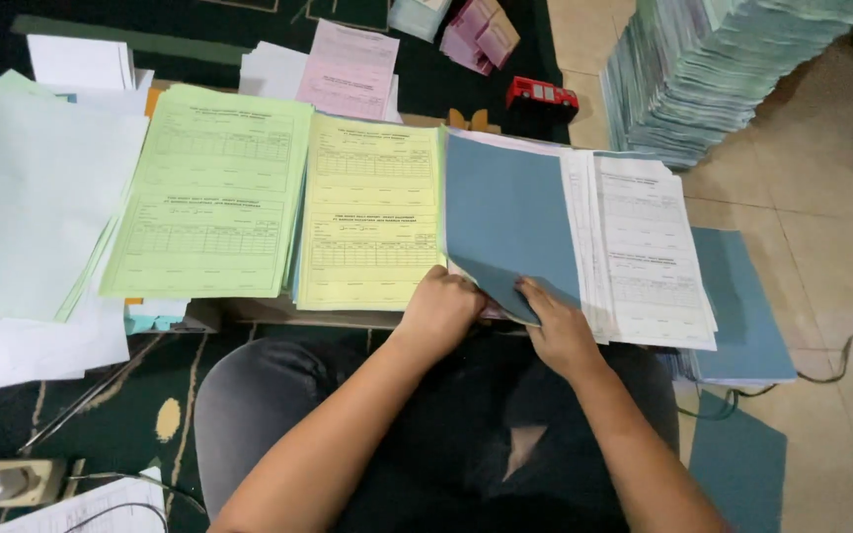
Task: The person sits on the floor and sorts through stacks of colored papers, including green, blue, pink, and white sheets. They separate the papers by color and type, placing them into distinct piles on the floor.
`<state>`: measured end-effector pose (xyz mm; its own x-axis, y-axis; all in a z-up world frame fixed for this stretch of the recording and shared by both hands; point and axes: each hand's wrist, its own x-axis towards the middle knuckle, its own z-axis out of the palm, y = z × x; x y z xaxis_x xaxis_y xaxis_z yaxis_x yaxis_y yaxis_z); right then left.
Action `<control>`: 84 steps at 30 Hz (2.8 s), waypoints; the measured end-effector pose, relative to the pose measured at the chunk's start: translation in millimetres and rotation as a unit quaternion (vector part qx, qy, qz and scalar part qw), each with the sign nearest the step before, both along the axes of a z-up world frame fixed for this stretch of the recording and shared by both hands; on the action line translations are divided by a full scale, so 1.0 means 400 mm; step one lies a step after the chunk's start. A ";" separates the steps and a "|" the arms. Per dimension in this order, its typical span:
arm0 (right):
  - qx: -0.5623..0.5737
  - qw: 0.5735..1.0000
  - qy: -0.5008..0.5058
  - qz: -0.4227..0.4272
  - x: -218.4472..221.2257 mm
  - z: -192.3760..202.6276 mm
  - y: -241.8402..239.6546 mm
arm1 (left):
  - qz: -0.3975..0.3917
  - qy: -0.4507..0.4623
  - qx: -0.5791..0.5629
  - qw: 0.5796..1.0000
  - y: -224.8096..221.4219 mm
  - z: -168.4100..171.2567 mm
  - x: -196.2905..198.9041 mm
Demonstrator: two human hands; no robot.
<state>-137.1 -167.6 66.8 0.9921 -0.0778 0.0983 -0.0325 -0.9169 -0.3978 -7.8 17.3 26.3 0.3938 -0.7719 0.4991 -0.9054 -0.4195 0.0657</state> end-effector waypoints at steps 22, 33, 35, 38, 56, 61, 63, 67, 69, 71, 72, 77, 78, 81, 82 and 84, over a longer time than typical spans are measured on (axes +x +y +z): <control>-0.085 0.948 -0.304 0.048 0.360 0.189 0.317 | 0.141 0.065 0.074 0.985 0.507 -0.102 0.142; -0.042 0.993 0.034 0.107 0.316 -0.006 0.570 | 0.129 0.021 -0.026 0.991 0.597 -0.143 0.171; -0.048 0.991 0.017 0.121 0.293 -0.012 0.599 | 0.132 0.004 -0.038 0.990 0.595 -0.122 0.173; -0.086 0.984 -0.041 0.149 0.278 -0.036 0.614 | 0.134 -0.013 -0.079 0.988 0.599 -0.119 0.168; -0.139 0.978 -0.133 0.078 0.671 0.254 0.955 | 0.131 0.039 0.155 0.978 1.209 -0.041 0.326; -0.150 0.965 0.002 0.215 0.685 0.018 1.107 | 0.115 -0.012 0.106 0.988 1.221 -0.011 0.349; -0.147 0.966 0.011 0.213 0.673 0.024 1.118 | 0.123 -0.025 0.117 0.985 1.235 -0.025 0.364; -0.138 0.970 0.020 0.200 0.644 0.035 1.126 | 0.120 0.017 0.118 0.986 1.229 -0.003 0.353; -0.123 0.972 0.020 0.200 0.644 0.030 1.130 | 0.113 0.048 0.111 0.986 1.227 0.018 0.357; -0.108 0.973 0.021 0.203 0.638 0.023 1.131 | 0.109 0.082 0.104 0.985 1.227 0.026 0.376; -0.080 0.973 0.045 0.209 0.633 0.017 1.130 | 0.118 0.158 0.093 0.976 1.229 0.022 0.394; -0.064 0.970 0.066 0.223 0.646 -0.025 1.117 | 0.124 0.345 0.032 0.930 1.244 0.094 0.403; -0.060 0.972 0.069 0.218 0.642 -0.015 1.116 | 0.127 0.331 0.035 0.934 1.235 0.111 0.394; -0.046 0.974 0.078 0.208 0.638 0.007 1.113 | 0.143 0.278 0.075 0.947 1.221 0.113 0.379; -0.039 0.974 0.083 0.207 0.636 0.012 1.115 | 0.157 0.238 0.107 0.953 1.221 0.103 0.373; -0.033 0.974 0.078 0.212 0.631 0.013 1.116 | 0.147 0.255 0.096 0.951 1.229 0.091 0.383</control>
<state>115.3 279.0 71.9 0.9367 0.3443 -0.0643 0.3002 -0.8838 -0.3588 145.2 508.8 62.6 0.7594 -0.6489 0.0472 -0.6186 -0.6978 0.3611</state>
